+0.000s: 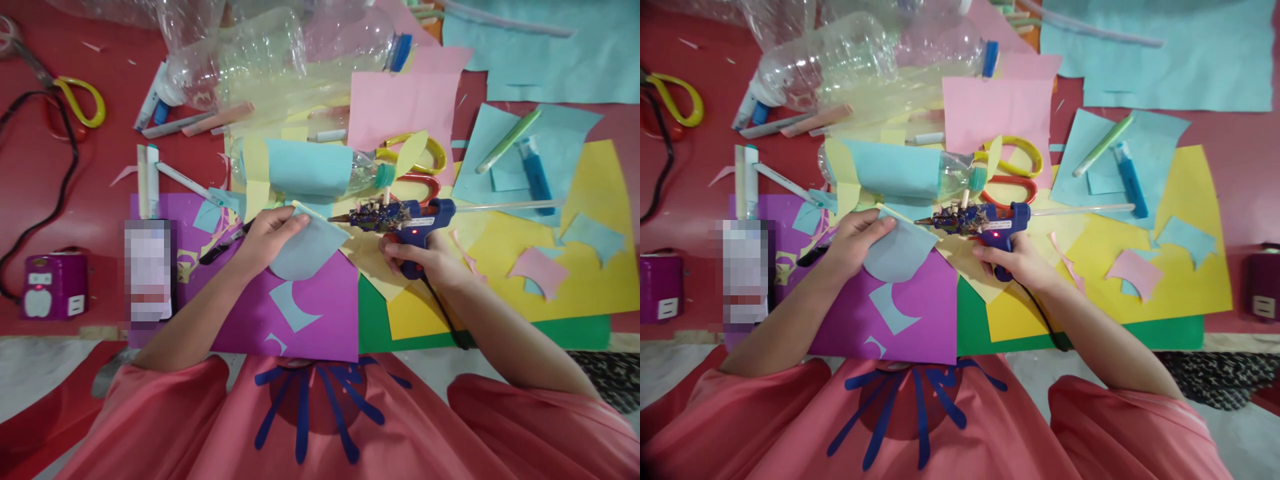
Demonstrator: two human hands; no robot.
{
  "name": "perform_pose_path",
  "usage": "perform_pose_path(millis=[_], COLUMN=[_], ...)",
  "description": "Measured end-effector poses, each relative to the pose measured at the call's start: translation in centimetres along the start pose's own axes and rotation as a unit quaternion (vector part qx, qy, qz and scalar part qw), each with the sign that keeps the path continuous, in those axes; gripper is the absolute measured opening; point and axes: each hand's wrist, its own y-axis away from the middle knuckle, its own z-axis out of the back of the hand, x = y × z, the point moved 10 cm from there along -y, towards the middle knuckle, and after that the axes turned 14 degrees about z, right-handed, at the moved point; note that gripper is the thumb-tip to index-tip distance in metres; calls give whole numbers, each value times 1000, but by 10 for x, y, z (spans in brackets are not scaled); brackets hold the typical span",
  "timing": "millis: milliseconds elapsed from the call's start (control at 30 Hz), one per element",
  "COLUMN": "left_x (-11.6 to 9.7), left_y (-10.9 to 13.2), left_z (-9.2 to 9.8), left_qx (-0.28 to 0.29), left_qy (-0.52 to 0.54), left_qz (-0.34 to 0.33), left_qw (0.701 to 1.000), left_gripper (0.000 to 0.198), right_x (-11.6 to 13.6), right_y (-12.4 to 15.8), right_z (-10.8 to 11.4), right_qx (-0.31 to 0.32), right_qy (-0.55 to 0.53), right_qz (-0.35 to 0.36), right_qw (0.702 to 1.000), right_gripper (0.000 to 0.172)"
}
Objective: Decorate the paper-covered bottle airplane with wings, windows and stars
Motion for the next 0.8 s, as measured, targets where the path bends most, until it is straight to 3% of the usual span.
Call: perform_pose_path(millis=[167, 800], left_x=[6, 0], left_y=[-2, 0], left_z=[0, 16], left_qx=[12, -68], left_qy=[34, 64], left_qz=[8, -17], left_qw=[999, 995], left_gripper=[44, 49], right_x=[0, 1], right_y=[0, -1], right_z=[0, 3], right_qx=[-1, -15], right_qy=[-10, -17], right_qz=[8, 14], right_qw=[1000, 1000], right_gripper=[41, 39])
